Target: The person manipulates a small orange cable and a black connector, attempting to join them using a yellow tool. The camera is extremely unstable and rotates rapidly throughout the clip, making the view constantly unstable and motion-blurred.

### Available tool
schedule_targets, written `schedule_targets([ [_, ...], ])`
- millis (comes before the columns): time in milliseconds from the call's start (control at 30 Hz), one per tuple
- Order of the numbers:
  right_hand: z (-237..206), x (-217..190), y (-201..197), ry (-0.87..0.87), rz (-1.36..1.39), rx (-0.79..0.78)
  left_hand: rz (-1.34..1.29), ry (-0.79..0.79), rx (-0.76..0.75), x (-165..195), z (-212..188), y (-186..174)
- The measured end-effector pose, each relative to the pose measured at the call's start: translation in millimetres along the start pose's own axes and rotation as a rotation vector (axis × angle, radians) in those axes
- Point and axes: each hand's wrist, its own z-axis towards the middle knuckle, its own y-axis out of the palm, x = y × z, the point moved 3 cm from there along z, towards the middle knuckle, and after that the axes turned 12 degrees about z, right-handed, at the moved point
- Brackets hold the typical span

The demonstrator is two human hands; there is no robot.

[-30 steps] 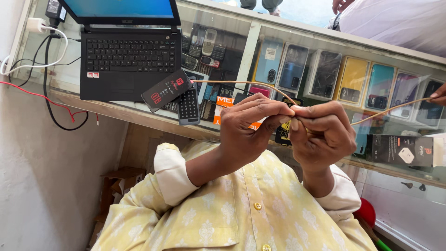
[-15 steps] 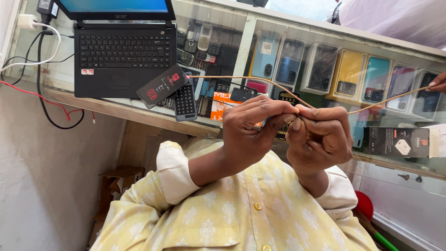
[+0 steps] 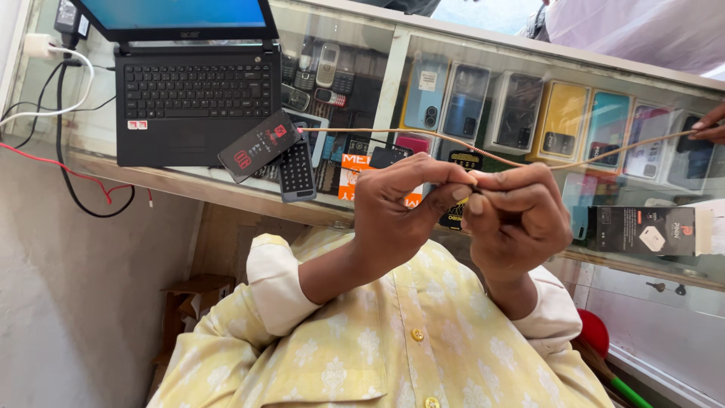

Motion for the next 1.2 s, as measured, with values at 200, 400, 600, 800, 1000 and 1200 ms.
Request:
schedule_targets([
  [200, 0, 16, 5, 0.126, 0.421, 0.056, -0.056, -0.054, 0.023, -2, -2, 3],
  [400, -1, 21, 5, 0.14, 0.424, 0.067, -0.259, -0.216, 0.002, -8, -2, 8],
  [600, -5, 16, 8, 0.102, 0.258, 0.098, -0.162, -0.145, 0.045, -6, -3, 9],
  [800, -11, 9, 13, -0.004, -0.001, 0.125, -0.039, -0.077, 0.104, -3, -6, 9],
  [1000, -15, 2, 21, -0.156, -0.233, 0.147, -0.024, -0.037, 0.146, -1, -11, 11],
  [1200, -17, -3, 24, -0.296, -0.379, 0.154, 0.046, 0.043, 0.176, 4, -14, 10],
])
